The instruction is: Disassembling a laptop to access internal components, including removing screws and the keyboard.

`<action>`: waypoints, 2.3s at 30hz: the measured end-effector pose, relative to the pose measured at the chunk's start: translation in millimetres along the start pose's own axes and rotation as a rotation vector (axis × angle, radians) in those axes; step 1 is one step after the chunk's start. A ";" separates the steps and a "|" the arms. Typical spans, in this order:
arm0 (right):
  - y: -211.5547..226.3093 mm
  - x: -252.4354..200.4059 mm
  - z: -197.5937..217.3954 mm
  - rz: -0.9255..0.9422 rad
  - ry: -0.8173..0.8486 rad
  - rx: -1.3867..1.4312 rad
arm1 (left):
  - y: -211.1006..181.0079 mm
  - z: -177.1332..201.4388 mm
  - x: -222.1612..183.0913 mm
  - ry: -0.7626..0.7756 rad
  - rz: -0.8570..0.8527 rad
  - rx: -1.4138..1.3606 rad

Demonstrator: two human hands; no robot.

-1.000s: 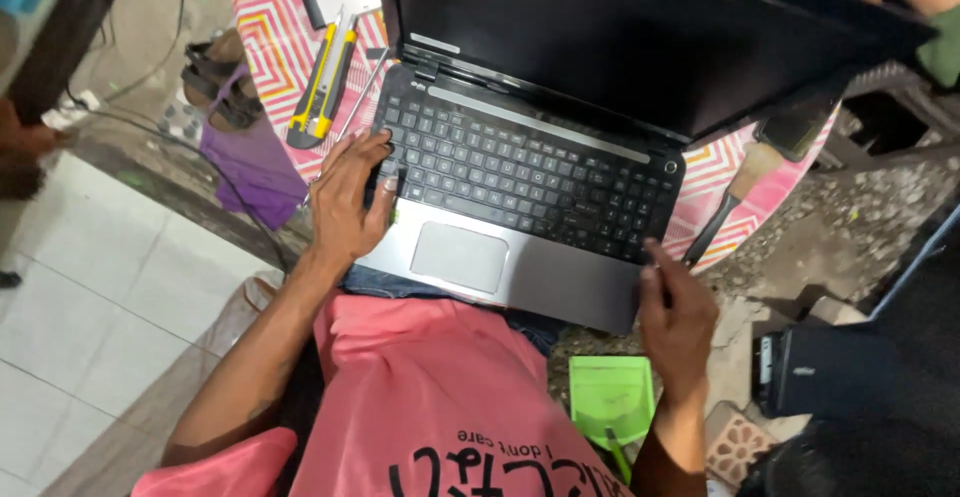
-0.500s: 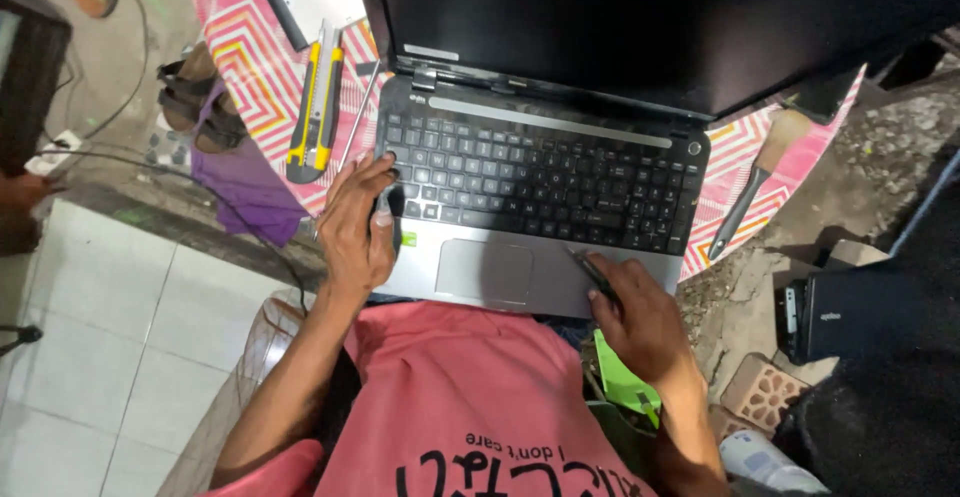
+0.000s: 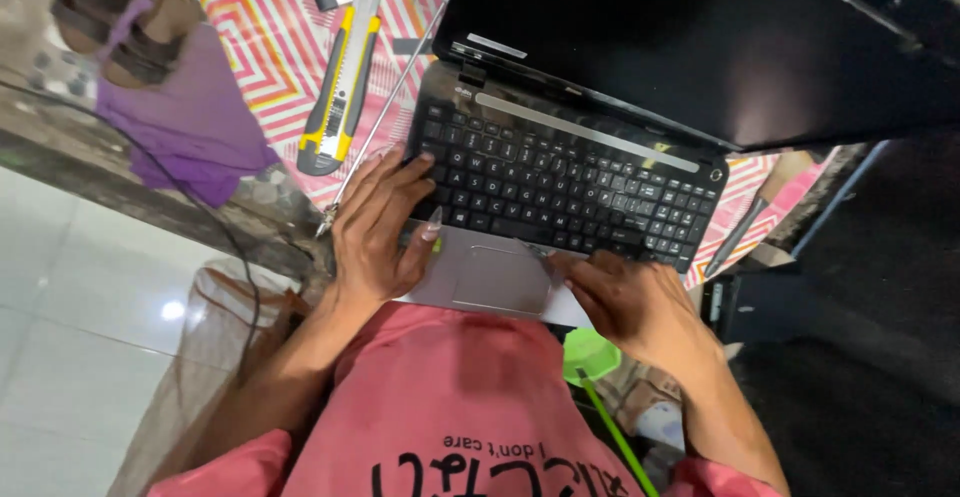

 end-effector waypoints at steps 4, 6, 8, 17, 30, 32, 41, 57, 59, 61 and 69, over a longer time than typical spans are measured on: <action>-0.1 15.0 19.6 0.048 0.032 -0.023 | 5.4 -3.0 -2.9 -0.006 0.026 -0.022; 1.1 25.7 29.9 0.072 0.162 0.041 | 6.2 -4.0 -4.5 0.004 0.022 0.017; 10.3 39.1 39.2 0.066 0.238 -0.015 | 7.0 -4.7 -6.6 0.010 0.021 0.026; 12.7 57.5 43.2 0.082 0.409 -0.034 | 8.0 -7.6 -8.2 0.007 0.043 0.054; 15.1 46.3 26.3 -0.019 0.273 0.031 | 6.2 -6.5 -10.2 0.038 0.035 0.070; 16.4 66.0 39.7 0.019 0.319 0.086 | 6.2 -5.3 -8.5 0.032 0.025 0.063; 19.7 80.9 41.7 -0.015 0.448 0.054 | 1.5 -4.0 -7.6 -0.037 0.065 0.034; 57.7 -2.9 -51.4 -0.201 0.099 -0.273 | -0.5 7.9 -2.4 0.010 0.015 0.014; 59.7 -11.5 -64.9 -0.213 0.048 -0.305 | -1.2 7.5 -5.3 0.011 0.013 0.007; 64.7 -11.4 -69.2 -0.230 -0.019 -0.345 | -0.2 6.7 -4.0 0.004 -0.005 -0.003; 70.7 -8.9 -106.5 -0.379 -0.361 0.241 | -0.4 8.4 -4.2 0.017 0.000 -0.022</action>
Point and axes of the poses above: each hand's wrist, its own x-axis towards the middle knuckle, its own z-axis out of the back of the hand, y = z × x, the point moved 1 cm from there along x, towards the middle knuckle, and after that the axes turned 4 degrees about x, right-handed, at the moved point
